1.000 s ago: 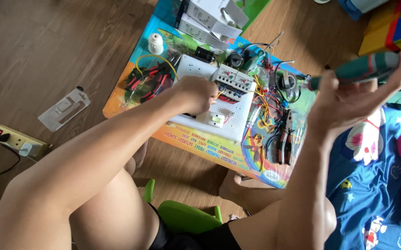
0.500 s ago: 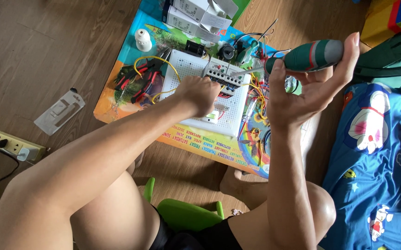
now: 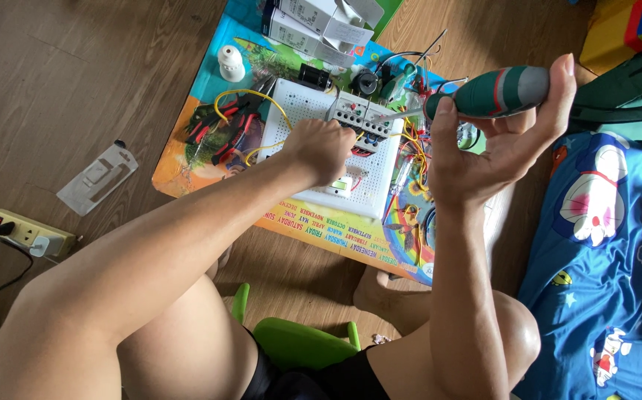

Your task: The person sits on the floor and assembles an electronic circuit on a breadboard. They use a screwdriver to tighten connections and wire strippers to prepare wires, then insert them into the board.

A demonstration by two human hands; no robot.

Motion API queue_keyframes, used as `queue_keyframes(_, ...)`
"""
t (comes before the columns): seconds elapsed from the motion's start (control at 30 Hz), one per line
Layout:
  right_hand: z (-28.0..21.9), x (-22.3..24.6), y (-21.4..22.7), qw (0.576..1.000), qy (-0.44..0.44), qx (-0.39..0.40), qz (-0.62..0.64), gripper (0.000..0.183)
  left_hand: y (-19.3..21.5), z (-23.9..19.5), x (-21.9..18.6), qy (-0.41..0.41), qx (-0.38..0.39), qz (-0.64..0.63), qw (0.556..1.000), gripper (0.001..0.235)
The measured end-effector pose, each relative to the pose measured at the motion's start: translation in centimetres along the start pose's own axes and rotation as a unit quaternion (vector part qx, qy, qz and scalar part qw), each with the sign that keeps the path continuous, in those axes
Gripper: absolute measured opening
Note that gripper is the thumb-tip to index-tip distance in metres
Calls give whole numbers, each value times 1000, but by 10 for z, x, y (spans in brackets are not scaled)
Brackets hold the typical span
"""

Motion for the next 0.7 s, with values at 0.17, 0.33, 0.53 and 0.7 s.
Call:
queue_keyframes(0.17,1,-1,-1,1000,5,5,3,82,-3,2,0,-5,2,-4,1000,31)
queue_keyframes(0.33,1,1,-4,1000,-2,10,-14,81,-4,3,0,-8,-5,21,1000,31)
queue_keyframes(0.53,0,-4,-6,1000,-26,11,-10,83,8,-1,1,1,13,10,1000,28)
queue_keyframes(0.7,0,-3,-8,999,-38,13,0,84,3,2,5,-6,-1,-3,1000,34)
Point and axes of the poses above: each hand's wrist, its own z-axis towards the middle knuckle, its own y-axis out of the back of the hand, x = y × z, the point moved 5 cm from there along z, towards the middle knuckle, and after that the axes turned 3 degrees about -x, right-handed, at the moved point
